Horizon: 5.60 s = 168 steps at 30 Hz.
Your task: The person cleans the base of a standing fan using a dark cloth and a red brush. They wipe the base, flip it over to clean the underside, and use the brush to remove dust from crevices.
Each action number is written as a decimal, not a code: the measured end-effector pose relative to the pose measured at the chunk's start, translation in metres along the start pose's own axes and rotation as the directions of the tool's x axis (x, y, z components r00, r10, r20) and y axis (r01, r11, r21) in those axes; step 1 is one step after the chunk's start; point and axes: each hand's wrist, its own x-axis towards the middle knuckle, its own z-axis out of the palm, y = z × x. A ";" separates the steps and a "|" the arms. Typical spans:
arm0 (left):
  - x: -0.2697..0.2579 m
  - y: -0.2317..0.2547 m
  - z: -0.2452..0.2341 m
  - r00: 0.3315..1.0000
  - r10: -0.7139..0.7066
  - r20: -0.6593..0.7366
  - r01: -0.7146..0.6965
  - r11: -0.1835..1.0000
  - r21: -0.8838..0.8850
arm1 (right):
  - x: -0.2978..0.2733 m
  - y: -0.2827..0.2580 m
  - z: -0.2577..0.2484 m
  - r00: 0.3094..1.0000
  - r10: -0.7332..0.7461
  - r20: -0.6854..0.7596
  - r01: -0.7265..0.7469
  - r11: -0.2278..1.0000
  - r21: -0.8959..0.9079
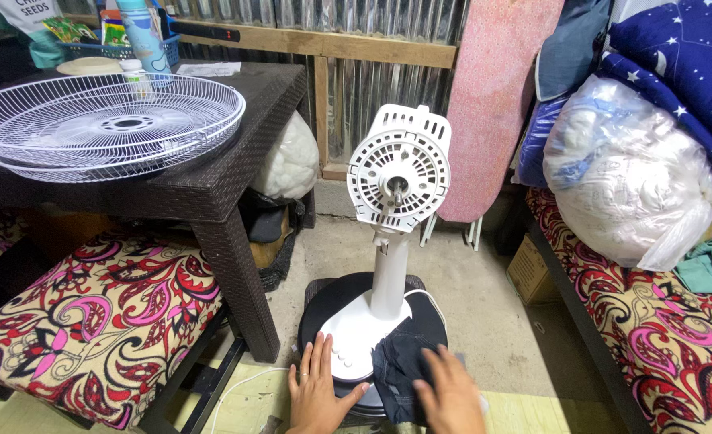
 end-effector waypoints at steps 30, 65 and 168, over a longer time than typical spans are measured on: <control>0.003 -0.005 0.009 1.000 0.006 -0.021 -0.006 1.000 0.018 | -0.003 -0.055 0.019 0.924 0.103 0.368 -0.009 0.969 -0.248; 0.012 0.012 -0.026 0.981 0.107 -0.160 -0.095 0.992 0.080 | -0.021 -0.030 0.034 0.887 -0.391 0.247 0.393 0.919 0.041; 0.001 0.000 0.036 0.889 -0.123 -0.442 -0.053 0.930 -0.365 | 0.090 -0.161 0.074 0.492 -0.815 0.307 0.870 0.448 -0.204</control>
